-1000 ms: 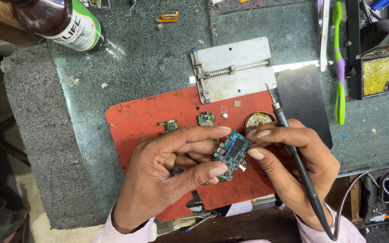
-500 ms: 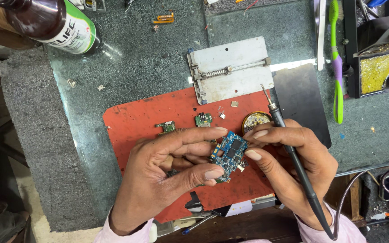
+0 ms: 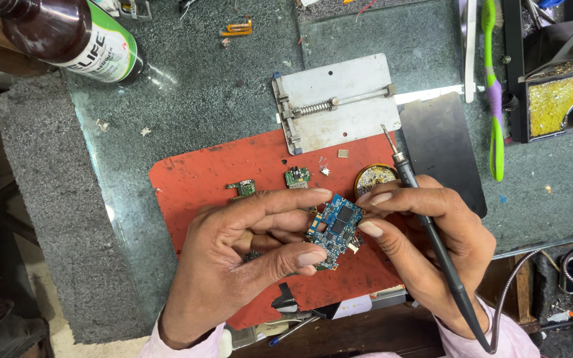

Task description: The person uses a soldering iron to apply solder to several small circuit boards on a red mat. They repeatedly dip the iron into a tin of solder, then touch it to different pads and components on the boards, occasionally rotating the boards to access different sides.

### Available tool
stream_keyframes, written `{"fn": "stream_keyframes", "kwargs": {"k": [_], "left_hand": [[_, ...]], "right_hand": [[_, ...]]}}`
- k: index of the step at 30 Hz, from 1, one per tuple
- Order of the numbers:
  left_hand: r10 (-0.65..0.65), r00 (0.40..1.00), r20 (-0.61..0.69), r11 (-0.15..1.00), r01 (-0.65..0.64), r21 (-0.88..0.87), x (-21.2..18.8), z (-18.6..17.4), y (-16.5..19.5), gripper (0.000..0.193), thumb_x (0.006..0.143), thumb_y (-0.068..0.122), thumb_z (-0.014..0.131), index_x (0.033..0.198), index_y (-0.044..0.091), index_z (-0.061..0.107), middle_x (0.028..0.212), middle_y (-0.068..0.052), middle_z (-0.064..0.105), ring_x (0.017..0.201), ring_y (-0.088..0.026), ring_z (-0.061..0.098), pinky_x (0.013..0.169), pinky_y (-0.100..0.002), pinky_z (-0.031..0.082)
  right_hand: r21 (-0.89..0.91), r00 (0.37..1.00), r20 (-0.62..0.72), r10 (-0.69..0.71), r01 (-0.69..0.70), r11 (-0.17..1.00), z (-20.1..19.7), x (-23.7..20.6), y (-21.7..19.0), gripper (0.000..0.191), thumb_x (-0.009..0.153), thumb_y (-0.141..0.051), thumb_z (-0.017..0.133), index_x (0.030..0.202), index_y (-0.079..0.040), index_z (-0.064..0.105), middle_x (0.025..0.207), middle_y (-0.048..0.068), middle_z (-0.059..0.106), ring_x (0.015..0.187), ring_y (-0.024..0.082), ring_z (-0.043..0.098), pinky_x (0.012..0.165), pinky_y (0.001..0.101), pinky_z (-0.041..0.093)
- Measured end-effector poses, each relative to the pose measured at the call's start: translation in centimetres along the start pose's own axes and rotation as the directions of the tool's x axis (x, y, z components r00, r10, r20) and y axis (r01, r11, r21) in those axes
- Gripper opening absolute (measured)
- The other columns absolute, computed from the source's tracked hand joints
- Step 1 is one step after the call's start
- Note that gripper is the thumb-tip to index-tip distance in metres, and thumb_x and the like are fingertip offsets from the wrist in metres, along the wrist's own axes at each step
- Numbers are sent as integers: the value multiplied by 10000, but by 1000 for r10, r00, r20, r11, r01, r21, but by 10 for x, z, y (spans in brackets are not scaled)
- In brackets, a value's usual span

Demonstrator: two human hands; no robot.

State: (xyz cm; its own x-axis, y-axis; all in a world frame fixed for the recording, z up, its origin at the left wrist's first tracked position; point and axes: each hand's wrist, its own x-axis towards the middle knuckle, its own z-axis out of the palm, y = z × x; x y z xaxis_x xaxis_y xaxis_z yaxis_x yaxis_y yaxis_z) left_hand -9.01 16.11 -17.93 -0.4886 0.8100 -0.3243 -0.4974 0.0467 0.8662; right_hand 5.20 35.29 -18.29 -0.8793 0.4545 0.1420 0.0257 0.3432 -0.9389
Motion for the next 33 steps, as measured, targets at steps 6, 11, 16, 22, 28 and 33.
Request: {"fn": "stream_keyframes", "kwargs": {"k": [6, 11, 16, 22, 28, 33], "left_hand": [[22, 1000, 1, 999, -22, 25, 1, 0, 0, 522, 888, 79, 780, 1385, 20, 630, 1120, -158, 810, 929, -136, 784, 815, -254, 656], [15, 1000, -20, 998, -13, 60, 1, 2, 1, 519, 870, 78, 793, 1365, 19, 649, 1100, -153, 818, 915, -133, 796, 810, -256, 664], [14, 1000, -5, 999, -14, 36, 1, 1, 1, 511, 888, 79, 778, 1375, 16, 639, 1116, -149, 810, 929, -137, 789, 822, -257, 655], [-2, 1000, 13, 1000, 3, -26, 0, 1, -1, 513, 906, 54, 759, 1399, 6, 624, 1122, -157, 804, 908, -131, 761, 802, -254, 641], [10, 1000, 19, 1000, -9, -29, 0, 1, -1, 514, 912, 39, 748, 1405, 0, 605, 1137, -164, 793, 949, -141, 772, 837, -254, 642], [-31, 999, 16, 999, 32, -38, 1, 1, 1, 505, 911, 45, 742, 1398, 7, 614, 1122, -160, 800, 917, -138, 776, 805, -254, 649]], "right_hand": [[-1, 1000, -5, -2, 2, 1000, -1, 0, 1, 268, 918, 13, 770, 1139, 19, 618, 1087, 179, 728, 989, 210, 761, 865, 303, 648], [2, 1000, -8, 1, -1, 1000, -1, 0, 2, 260, 921, 3, 773, 1133, 16, 623, 1079, 173, 730, 984, 207, 767, 860, 300, 653], [2, 1000, -9, 0, 0, 1000, -1, 0, 2, 257, 919, 5, 774, 1128, 17, 624, 1079, 175, 730, 985, 207, 767, 861, 301, 652], [17, 1000, -4, -5, 5, 1000, -2, -1, 3, 254, 922, 10, 772, 1128, 18, 625, 1082, 178, 730, 989, 213, 765, 871, 304, 647], [40, 1000, -2, -9, 9, 999, -2, 0, 4, 251, 918, 16, 770, 1122, 16, 625, 1084, 181, 731, 989, 214, 769, 851, 306, 659], [33, 1000, 6, -23, 23, 999, -3, 1, 2, 253, 923, 14, 772, 1123, 14, 618, 1098, 186, 730, 993, 216, 767, 852, 304, 655]]}}
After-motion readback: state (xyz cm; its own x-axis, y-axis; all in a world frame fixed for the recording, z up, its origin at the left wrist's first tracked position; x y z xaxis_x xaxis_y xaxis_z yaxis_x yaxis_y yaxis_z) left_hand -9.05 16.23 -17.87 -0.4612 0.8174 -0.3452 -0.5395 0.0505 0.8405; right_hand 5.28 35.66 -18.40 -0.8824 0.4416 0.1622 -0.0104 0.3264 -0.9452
